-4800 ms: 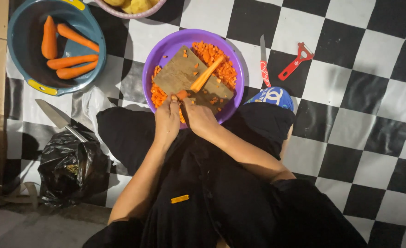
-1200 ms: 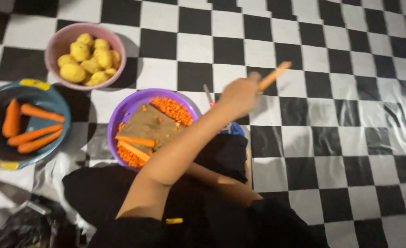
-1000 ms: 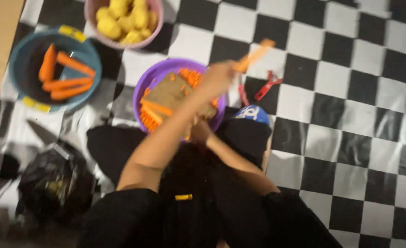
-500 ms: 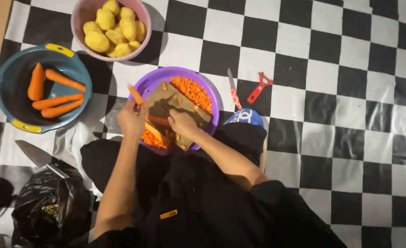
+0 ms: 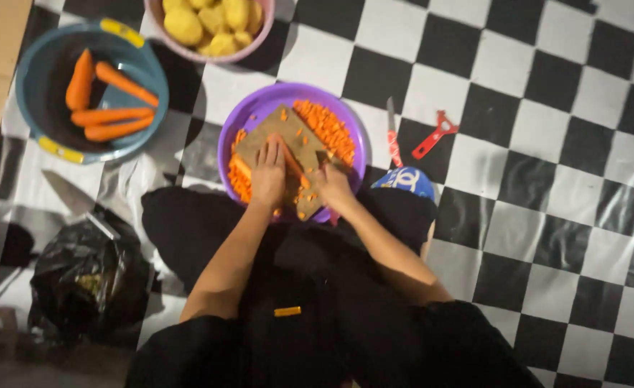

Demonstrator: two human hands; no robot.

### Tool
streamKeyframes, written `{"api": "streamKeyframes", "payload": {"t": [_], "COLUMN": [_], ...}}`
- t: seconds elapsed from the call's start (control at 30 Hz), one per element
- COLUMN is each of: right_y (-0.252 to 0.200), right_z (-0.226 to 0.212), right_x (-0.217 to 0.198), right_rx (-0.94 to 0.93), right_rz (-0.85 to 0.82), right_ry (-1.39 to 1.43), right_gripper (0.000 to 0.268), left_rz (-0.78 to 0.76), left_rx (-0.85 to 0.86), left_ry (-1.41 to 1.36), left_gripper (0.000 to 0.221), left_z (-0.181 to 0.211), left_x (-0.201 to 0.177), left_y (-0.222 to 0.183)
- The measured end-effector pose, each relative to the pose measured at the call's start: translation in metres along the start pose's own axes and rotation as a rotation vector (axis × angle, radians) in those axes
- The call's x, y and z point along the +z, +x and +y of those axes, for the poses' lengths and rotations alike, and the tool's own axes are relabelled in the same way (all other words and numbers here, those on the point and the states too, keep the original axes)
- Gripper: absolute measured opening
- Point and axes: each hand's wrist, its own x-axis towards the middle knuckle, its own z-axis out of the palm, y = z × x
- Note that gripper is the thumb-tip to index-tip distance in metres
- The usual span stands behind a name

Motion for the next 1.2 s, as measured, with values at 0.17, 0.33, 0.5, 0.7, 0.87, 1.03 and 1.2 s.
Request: {"api": "streamKeyframes", "payload": {"t": [0.17,0.33,0.5,0.7,0.87,1.03,1.2], "right_y": [0.032,0.052,0.058,0.066,0.063,0.061,0.020], "right_z": [-0.013,-0.029,-0.069,-0.084,-0.109,-0.088,-0.044], "right_x": [0.015,0.038,0.035,0.035,0.024,0.025,0.021], "right_rx": [-0.275,-0.356,-0.199,-0.196,-0.228,-0.242,-0.136], "right_rz": [0.074,0.163,-0.029,-0.129,-0.163,-0.182,-0.211], "right_ry": [-0.499,-0.679,-0.626,-0.660,-0.601,-0.652,-0.693], "right_gripper": [0.033,0.036,0.029,0.024,0.023,0.023,0.024], "left_rz": [-0.206,-0.192,-0.245,-0.196,-0.251,-0.332,-0.372], "left_rx": [-0.525,-0.561,-0.543,-0.824,-0.755,-0.663,-0.545], "left_ry": [-0.479,-0.550,-0.467,-0.719,-0.629,-0.539,-0.471], "left_gripper": [0.046,0.031,0.020,0.018,0.024,0.027,0.023], "left_z": [-0.008,-0.021,-0.021,-0.012,-0.015,-0.022,-0.021], "left_x": [-0.002,0.021,0.037,0.023,0.029,0.033,0.042], "left_y": [0.009,0.019,0.020,0.035,0.027,0.026,0.024]}}
